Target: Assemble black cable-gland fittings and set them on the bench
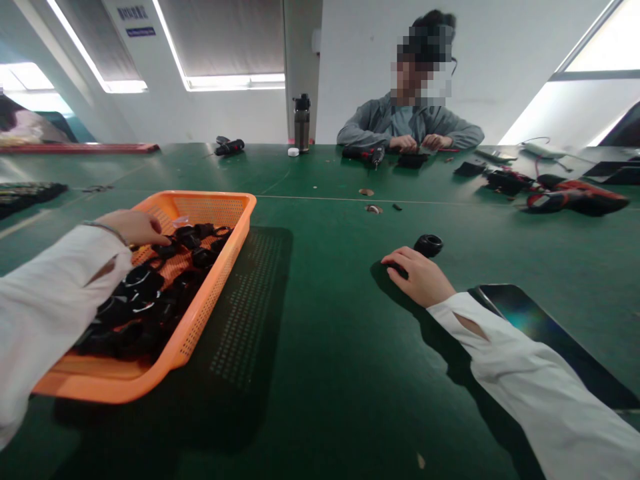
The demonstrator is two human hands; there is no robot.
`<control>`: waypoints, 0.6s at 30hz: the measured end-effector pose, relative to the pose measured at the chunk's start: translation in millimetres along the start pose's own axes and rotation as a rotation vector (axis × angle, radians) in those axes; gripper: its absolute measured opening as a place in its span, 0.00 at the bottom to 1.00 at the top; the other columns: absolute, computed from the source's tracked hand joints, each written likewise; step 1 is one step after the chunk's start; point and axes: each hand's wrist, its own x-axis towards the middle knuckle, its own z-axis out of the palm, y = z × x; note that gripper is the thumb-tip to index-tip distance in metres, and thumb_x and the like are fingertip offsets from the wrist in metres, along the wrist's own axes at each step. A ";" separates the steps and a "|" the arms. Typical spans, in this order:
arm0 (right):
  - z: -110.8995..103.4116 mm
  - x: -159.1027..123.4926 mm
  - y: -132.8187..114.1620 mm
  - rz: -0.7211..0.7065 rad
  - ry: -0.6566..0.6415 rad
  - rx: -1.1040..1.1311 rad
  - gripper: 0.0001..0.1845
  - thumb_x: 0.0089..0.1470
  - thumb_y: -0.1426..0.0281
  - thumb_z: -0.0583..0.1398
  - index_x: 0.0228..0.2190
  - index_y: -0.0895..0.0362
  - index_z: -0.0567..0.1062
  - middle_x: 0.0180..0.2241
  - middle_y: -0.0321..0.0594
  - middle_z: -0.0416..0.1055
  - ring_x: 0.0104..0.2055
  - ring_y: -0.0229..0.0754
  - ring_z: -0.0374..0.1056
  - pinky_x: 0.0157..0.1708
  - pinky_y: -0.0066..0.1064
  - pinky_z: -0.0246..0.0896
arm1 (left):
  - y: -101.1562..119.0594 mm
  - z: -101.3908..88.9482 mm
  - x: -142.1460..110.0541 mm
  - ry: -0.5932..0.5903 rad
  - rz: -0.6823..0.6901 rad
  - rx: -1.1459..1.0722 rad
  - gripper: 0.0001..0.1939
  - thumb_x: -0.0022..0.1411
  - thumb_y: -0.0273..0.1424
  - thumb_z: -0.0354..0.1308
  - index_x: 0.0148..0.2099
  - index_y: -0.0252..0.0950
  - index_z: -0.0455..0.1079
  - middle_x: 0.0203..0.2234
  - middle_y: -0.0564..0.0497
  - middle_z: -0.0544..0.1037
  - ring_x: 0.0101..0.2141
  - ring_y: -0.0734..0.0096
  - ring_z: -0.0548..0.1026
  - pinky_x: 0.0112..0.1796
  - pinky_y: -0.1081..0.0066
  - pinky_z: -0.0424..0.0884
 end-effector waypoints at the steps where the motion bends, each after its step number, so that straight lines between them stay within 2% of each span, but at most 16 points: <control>1: 0.0 0.0 0.0 0.001 0.001 0.001 0.09 0.50 0.72 0.53 0.31 0.54 0.74 0.33 0.44 0.72 0.36 0.47 0.70 0.38 0.40 0.68 | -0.4 -4.0 -1.8 -0.026 0.003 0.036 0.36 0.52 0.62 0.37 0.19 0.34 0.63 0.13 0.53 0.66 0.27 0.64 0.68 0.38 0.65 0.66; 3: 0.3 -0.2 0.0 0.005 0.004 -0.004 0.09 0.50 0.72 0.53 0.31 0.54 0.73 0.33 0.44 0.72 0.36 0.47 0.70 0.38 0.40 0.68 | -0.8 -14.4 -9.4 -0.109 0.027 0.093 0.36 0.52 0.61 0.39 0.14 0.34 0.61 0.11 0.53 0.64 0.24 0.67 0.67 0.36 0.67 0.65; 4: 0.6 -0.3 0.1 0.005 0.004 -0.008 0.09 0.50 0.72 0.53 0.31 0.54 0.73 0.33 0.44 0.72 0.36 0.47 0.70 0.38 0.40 0.68 | 0.1 -19.3 -14.9 -0.164 0.062 0.118 0.34 0.52 0.59 0.42 0.15 0.34 0.63 0.10 0.53 0.64 0.23 0.69 0.66 0.35 0.69 0.65; 6: 1.0 -0.6 0.4 0.004 0.004 -0.015 0.09 0.50 0.72 0.53 0.31 0.55 0.73 0.33 0.44 0.72 0.36 0.47 0.70 0.38 0.40 0.68 | 5.9 -24.7 -27.3 -0.248 0.241 0.054 0.24 0.54 0.48 0.49 0.23 0.32 0.72 0.12 0.56 0.68 0.24 0.72 0.66 0.34 0.74 0.62; 9: 1.3 -0.8 1.0 0.005 -0.003 -0.021 0.09 0.51 0.71 0.53 0.31 0.55 0.73 0.33 0.45 0.72 0.36 0.47 0.70 0.38 0.41 0.68 | 24.1 -17.8 -41.7 -0.274 0.421 -0.048 0.13 0.52 0.34 0.50 0.29 0.32 0.74 0.18 0.57 0.73 0.24 0.74 0.66 0.31 0.76 0.59; 11: 1.1 -0.8 1.4 0.004 -0.005 -0.020 0.10 0.51 0.71 0.52 0.31 0.55 0.73 0.33 0.45 0.72 0.36 0.47 0.70 0.38 0.40 0.68 | 37.6 -7.9 -45.6 -0.272 0.382 -0.032 0.11 0.50 0.28 0.50 0.22 0.34 0.72 0.13 0.58 0.69 0.20 0.75 0.64 0.30 0.75 0.59; 14: 0.7 -0.7 1.6 0.002 -0.004 -0.021 0.10 0.51 0.71 0.52 0.31 0.55 0.73 0.33 0.44 0.72 0.35 0.46 0.70 0.37 0.40 0.68 | 49.3 -2.7 -47.0 -0.258 0.318 -0.030 0.13 0.49 0.26 0.50 0.14 0.36 0.64 0.10 0.59 0.62 0.19 0.74 0.60 0.31 0.73 0.58; 16: 0.6 -0.6 1.4 0.004 -0.004 -0.024 0.10 0.51 0.71 0.53 0.31 0.54 0.73 0.33 0.43 0.72 0.36 0.46 0.70 0.37 0.39 0.68 | 48.5 -11.6 -48.2 -0.221 0.263 -0.036 0.16 0.51 0.30 0.52 0.13 0.36 0.60 0.10 0.58 0.59 0.19 0.74 0.59 0.34 0.72 0.59; 18: 0.8 -0.6 1.1 0.009 -0.004 -0.026 0.09 0.51 0.71 0.53 0.31 0.54 0.73 0.33 0.43 0.72 0.36 0.46 0.70 0.38 0.39 0.68 | 42.5 -27.4 -50.3 -0.104 0.261 -0.092 0.15 0.54 0.35 0.52 0.18 0.34 0.64 0.13 0.58 0.61 0.22 0.72 0.62 0.39 0.70 0.59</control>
